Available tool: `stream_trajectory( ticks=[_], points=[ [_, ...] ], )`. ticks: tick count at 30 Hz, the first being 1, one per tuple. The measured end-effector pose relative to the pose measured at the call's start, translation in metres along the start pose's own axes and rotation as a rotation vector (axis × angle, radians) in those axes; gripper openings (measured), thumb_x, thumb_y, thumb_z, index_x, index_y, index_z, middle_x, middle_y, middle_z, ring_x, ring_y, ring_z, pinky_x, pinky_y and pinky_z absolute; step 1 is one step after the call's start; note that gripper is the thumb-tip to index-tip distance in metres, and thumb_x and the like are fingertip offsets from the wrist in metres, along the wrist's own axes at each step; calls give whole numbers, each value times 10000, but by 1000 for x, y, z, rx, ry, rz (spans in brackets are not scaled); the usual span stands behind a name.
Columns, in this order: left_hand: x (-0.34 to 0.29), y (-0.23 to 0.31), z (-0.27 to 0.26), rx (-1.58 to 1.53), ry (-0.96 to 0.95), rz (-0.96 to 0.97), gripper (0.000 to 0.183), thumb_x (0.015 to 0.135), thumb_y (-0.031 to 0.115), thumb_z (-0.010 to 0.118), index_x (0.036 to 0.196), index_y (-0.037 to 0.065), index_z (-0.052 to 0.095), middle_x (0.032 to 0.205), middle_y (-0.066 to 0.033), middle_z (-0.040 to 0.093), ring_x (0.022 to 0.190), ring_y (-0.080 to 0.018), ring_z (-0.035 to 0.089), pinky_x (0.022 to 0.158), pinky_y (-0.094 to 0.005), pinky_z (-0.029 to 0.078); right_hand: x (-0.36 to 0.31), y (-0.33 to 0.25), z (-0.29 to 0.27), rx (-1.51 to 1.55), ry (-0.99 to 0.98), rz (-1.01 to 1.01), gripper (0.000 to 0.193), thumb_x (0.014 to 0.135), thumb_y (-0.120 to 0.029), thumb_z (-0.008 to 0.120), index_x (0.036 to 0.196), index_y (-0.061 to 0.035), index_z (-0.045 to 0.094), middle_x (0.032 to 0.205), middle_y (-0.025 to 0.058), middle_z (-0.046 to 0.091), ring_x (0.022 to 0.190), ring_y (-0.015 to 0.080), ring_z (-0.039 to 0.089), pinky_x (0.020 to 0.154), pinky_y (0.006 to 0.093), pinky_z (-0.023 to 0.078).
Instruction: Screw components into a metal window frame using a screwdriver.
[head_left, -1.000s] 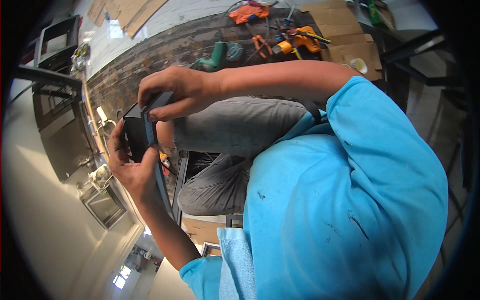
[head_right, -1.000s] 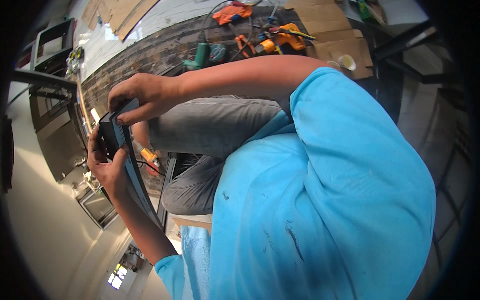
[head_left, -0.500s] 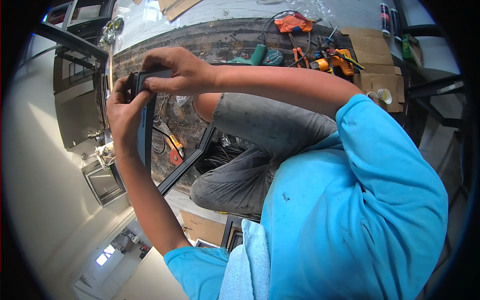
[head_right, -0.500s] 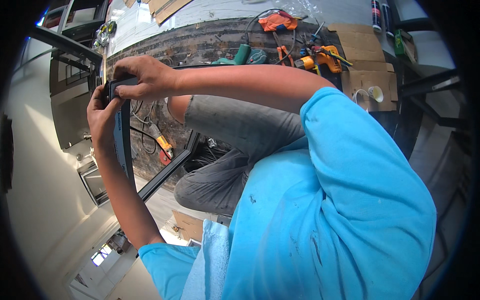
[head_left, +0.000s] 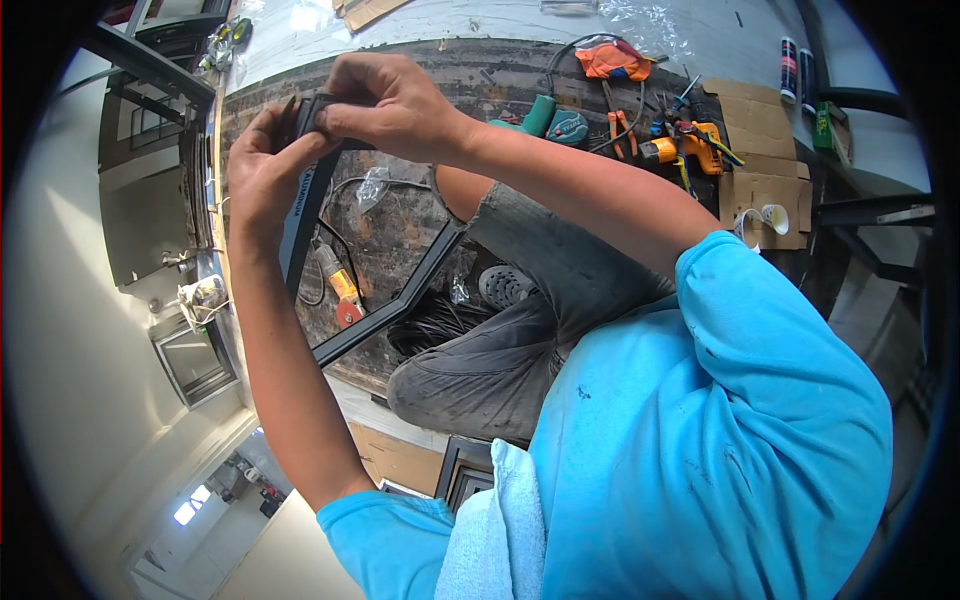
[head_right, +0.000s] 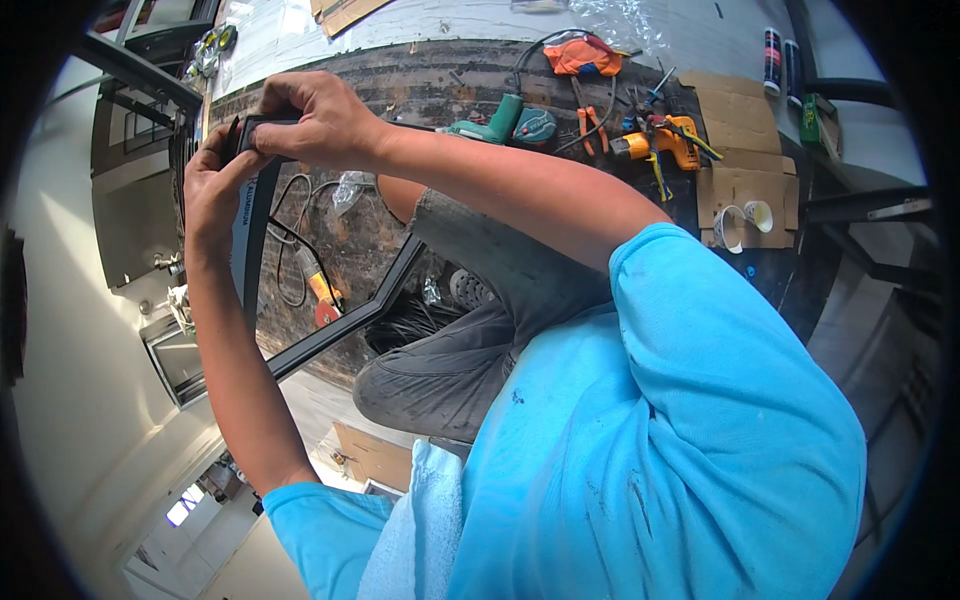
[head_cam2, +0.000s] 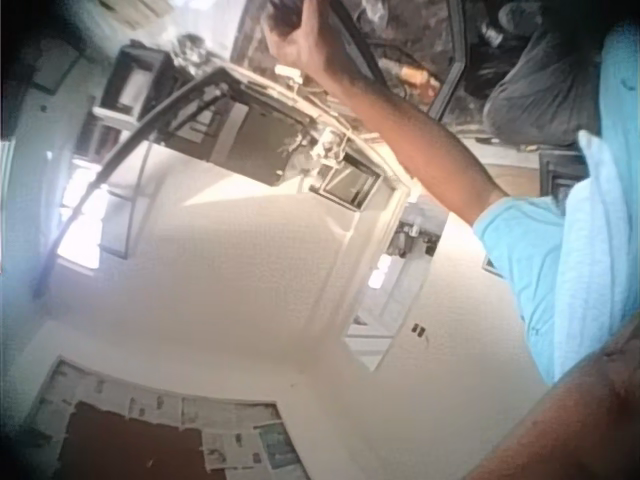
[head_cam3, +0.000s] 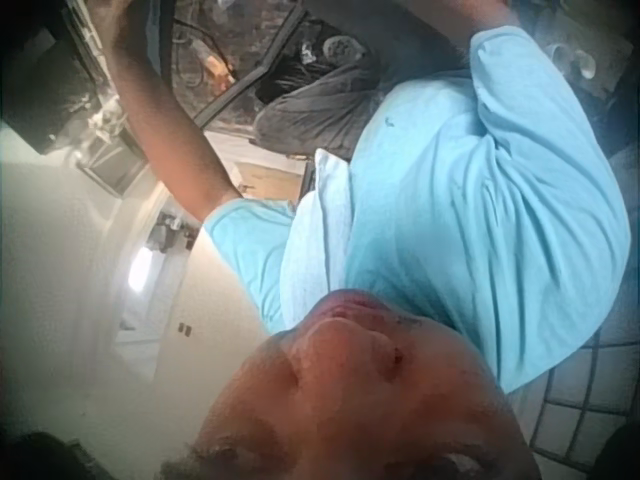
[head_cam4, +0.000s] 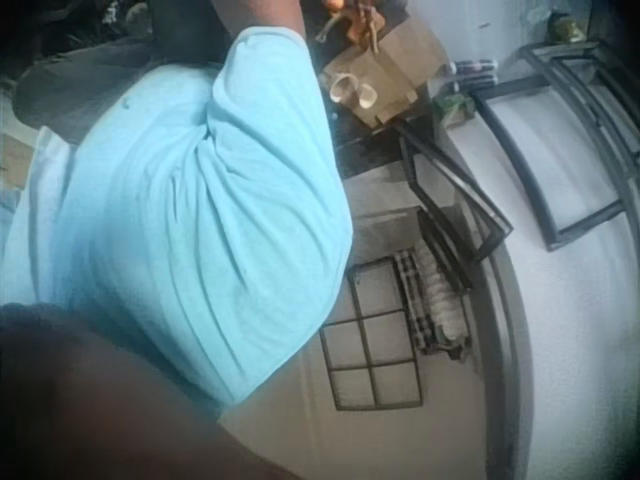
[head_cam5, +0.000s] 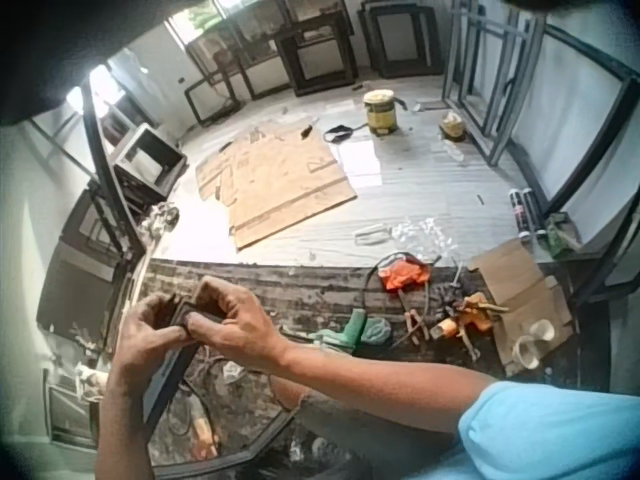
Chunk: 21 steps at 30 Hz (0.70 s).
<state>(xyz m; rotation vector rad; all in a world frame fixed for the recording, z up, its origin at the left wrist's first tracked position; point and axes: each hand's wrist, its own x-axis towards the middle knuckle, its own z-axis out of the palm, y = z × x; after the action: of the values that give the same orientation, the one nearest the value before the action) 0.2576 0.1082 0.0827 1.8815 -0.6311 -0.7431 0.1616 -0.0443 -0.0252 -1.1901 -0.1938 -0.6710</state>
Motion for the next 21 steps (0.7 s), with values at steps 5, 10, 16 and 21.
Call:
stream_trajectory(
  ticks=[5, 10, 16, 21],
  points=[
    [6, 4, 1, 31, -17, -18, 378, 854, -27, 750, 1204, -97, 624, 1114, -147, 715, 1005, -218, 729, 968, -342, 591, 0, 8, 3, 25, 19, 25, 121, 970, -114, 724, 971, -24, 642, 858, -11, 665, 793, 45, 603, 699, 244, 523],
    [9, -2, -5, -38, -67, 14, 365, 852, -24, 753, 1182, -107, 620, 1118, -152, 712, 995, -227, 735, 954, -353, 605, -3, 5, 13, 108, 139, 49, 202, 866, -196, 749, 883, -23, 647, 763, 9, 646, 727, 70, 577, 648, 276, 501],
    [14, -8, -10, -34, -131, 41, 360, 849, -18, 764, 1170, -96, 620, 1096, -151, 721, 972, -231, 741, 929, -357, 616, -5, -7, 11, -97, 117, 45, 269, 862, -230, 722, 997, 0, 690, 836, 92, 730, 776, 133, 682, 708, 315, 555],
    [20, -11, -12, -102, -159, 73, 352, 847, -16, 759, 1166, -88, 631, 1070, -147, 732, 964, -221, 742, 918, -347, 615, 9, -23, -3, -325, -32, 149, 381, 836, -264, 724, 1086, 23, 707, 993, 169, 765, 908, 223, 754, 841, 349, 595]
  ],
)
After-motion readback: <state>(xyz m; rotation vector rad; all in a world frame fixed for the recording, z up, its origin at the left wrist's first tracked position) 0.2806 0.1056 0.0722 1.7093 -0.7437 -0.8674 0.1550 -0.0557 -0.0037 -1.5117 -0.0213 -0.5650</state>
